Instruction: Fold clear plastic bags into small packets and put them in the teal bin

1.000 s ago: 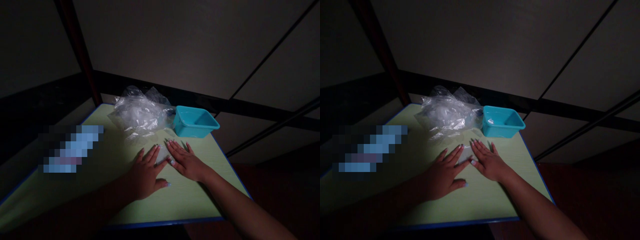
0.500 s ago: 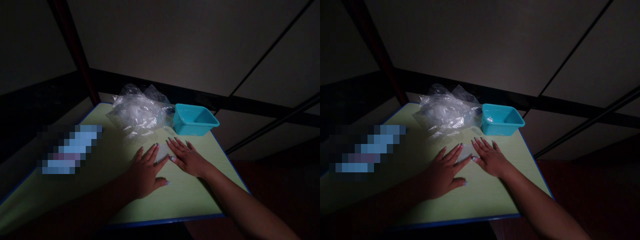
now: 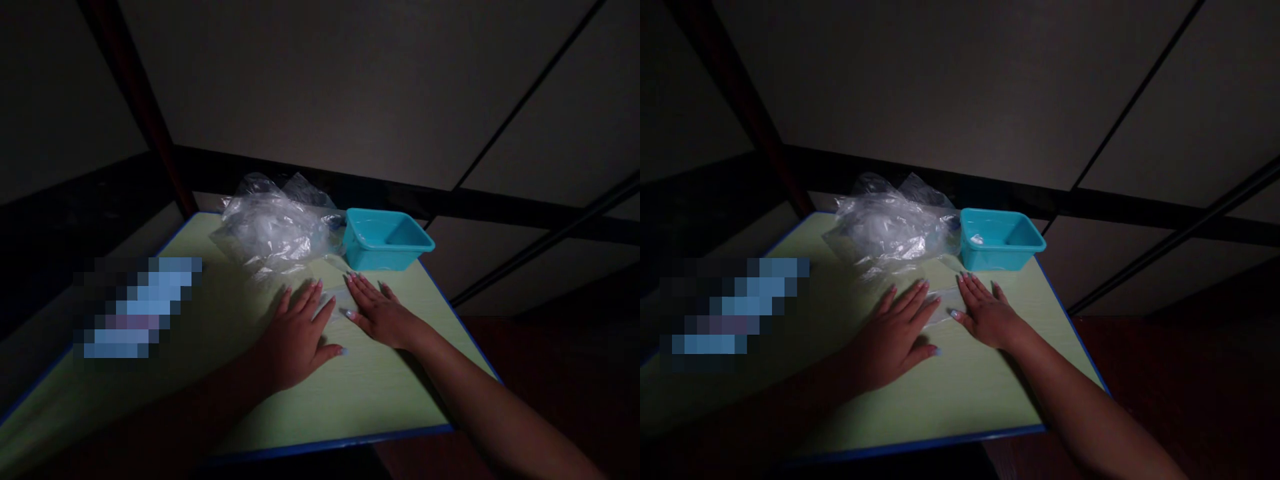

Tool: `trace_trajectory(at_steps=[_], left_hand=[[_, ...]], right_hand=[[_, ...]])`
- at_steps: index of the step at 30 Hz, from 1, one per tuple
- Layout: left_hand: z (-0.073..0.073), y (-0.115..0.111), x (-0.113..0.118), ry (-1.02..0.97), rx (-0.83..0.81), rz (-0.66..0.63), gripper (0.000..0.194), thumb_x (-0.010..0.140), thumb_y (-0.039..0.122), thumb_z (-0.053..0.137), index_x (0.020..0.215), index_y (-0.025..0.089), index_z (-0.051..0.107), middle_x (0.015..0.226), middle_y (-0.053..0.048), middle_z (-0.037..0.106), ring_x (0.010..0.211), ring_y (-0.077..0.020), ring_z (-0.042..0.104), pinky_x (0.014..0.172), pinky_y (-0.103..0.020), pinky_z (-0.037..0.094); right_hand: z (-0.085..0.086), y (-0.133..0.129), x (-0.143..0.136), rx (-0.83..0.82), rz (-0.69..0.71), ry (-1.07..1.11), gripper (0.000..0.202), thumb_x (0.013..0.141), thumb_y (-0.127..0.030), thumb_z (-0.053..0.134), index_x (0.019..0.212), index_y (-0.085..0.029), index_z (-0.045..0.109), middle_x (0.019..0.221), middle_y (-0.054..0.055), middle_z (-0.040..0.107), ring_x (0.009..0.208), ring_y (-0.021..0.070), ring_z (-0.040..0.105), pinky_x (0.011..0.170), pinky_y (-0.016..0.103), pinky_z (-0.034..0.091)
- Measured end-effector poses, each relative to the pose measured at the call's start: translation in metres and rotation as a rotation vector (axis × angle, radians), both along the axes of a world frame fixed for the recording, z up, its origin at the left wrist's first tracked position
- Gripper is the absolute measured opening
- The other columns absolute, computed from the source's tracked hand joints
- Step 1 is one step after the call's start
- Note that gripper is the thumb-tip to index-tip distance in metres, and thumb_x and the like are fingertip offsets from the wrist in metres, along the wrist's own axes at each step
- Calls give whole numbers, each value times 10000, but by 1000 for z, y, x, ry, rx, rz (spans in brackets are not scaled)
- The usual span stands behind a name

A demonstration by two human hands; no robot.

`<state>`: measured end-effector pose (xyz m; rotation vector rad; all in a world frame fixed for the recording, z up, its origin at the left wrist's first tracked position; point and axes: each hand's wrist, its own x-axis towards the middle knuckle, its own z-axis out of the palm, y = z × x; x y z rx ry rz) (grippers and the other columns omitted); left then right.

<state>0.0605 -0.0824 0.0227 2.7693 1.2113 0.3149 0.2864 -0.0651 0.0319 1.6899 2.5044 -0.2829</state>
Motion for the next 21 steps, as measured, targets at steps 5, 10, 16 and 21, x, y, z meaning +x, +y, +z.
trace_trajectory(at_steps=[5,10,16,21], left_hand=[[0,5,-3,105,-60,-47,690,914,617,420,1478,228,339,1562,-187,197,1456,-322,157,1103,-630,178],[-1,7,-3,88,-53,-27,684,925,621,382,1482,228,330,1563,-173,213,1461,-317,133,1105,-616,198],[8,6,-3,38,-41,-38,731,950,602,298,1522,157,198,1581,-145,159,1466,-300,129,1123,-610,196],[0,2,-10,51,-68,-57,742,934,660,264,1500,180,260,1572,-156,194,1464,-280,156,1108,-632,195]], right_hand=[[-2,0,3,52,10,22,726,967,-572,286,1541,-198,45,1582,126,60,1456,301,8,1105,643,139],[-6,-2,7,170,87,107,719,973,-551,297,1531,-251,-42,1584,114,80,1455,303,63,1105,641,146],[-23,-10,6,261,206,143,717,958,-568,326,1524,-301,-24,1577,78,149,1443,320,140,1116,650,80],[-35,-7,14,204,224,114,704,951,-590,297,1515,-316,-24,1560,73,196,1420,319,236,1090,680,173]])
